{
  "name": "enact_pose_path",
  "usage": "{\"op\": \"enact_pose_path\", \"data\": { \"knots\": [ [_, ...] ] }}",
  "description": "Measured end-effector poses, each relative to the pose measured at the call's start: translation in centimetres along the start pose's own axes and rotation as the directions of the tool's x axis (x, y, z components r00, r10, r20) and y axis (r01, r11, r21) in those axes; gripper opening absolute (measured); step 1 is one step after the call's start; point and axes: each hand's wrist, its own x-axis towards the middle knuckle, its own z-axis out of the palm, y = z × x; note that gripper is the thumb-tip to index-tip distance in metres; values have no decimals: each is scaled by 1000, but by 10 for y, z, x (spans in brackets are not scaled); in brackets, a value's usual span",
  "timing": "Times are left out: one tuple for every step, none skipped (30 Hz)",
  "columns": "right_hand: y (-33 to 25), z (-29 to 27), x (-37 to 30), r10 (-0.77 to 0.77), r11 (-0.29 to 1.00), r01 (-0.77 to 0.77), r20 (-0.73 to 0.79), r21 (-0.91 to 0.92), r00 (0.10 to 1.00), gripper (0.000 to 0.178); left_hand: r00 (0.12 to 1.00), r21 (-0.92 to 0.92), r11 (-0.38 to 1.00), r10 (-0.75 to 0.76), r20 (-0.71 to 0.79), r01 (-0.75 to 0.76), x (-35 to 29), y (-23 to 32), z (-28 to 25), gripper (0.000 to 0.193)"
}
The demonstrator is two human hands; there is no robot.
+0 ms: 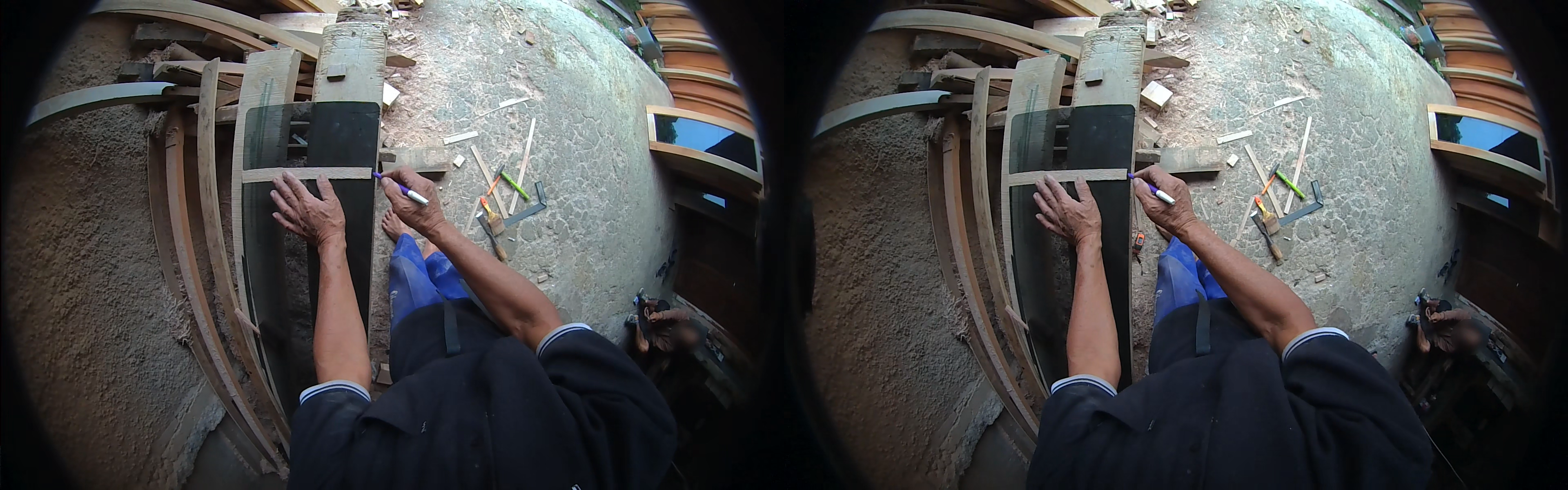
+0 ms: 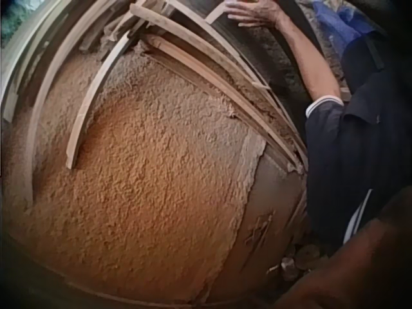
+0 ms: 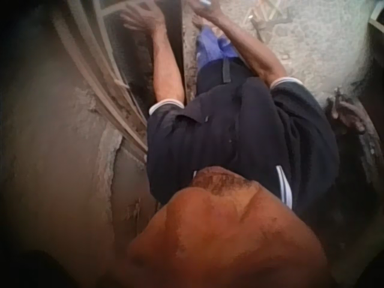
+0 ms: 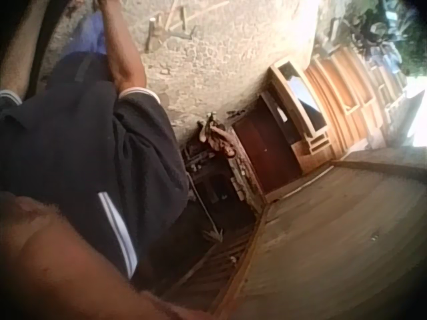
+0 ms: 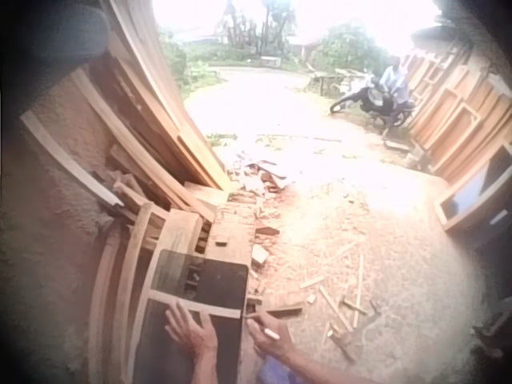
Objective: The person marks a curved wooden piece with a pen, then positions and aligns a long wooden strip along the curve. They use a hammer to secure the strip with nails, repeatedly adjusting the wood and hammering along its length.
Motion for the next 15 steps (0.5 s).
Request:
{"op": "enact_pose_path", "data": {
  "knots": [
    [0,0,0,-9,1000,9,-6,-2,1000,18,1000,0,1000,2,0,-2,0,0,0,77],
    [0,1,0,-13,1000,13,-4,5,1000,19,1000,0,1000,4,0,-4,0,0,-1,77],
    [0,1,0,-16,1000,16,-2,12,1000,21,1000,4,1000,-5,21,5,1,0,-2,77],
    [0,1,0,-20,1000,20,0,19,1000,22,1000,5,1000,-6,30,6,1,1,-2,77],
    [0,1,1,-24,1000,25,-1,13,1000,21,998,10,1000,-19,60,18,0,1,-3,77],
    [1,1,1,-29,1000,29,-2,7,1000,20,996,19,999,-27,83,25,1,1,-4,77],
    [1,2,1,-29,1000,29,-3,0,1000,19,995,17,999,-31,91,29,1,2,-5,77],
    [1,2,1,-31,1000,31,-2,4,1000,19,995,19,999,-30,92,29,1,2,-5,77],
    [1,2,1,-29,1000,29,0,6,1000,19,995,21,999,-31,93,29,1,2,-5,77],
    [1,2,0,-28,1000,28,1,7,1000,19,995,23,999,-31,93,29,1,2,-5,77],
    [1,1,-1,-11,1000,11,18,-1,1000,19,995,26,999,-31,93,29,1,2,-5,77],
    [0,1,-2,4,1000,-4,35,-10,999,19,996,31,999,-29,88,26,1,2,-5,77],
    [0,0,-3,33,999,-31,55,-26,998,19,996,32,999,-28,89,25,1,2,-5,77],
    [0,0,-4,22,1000,-21,46,-16,999,19,996,35,999,-25,84,22,1,2,-5,77],
    [0,0,-5,25,1000,-24,41,-12,999,19,996,45,999,-28,89,24,1,2,-5,77]
  ]
}}
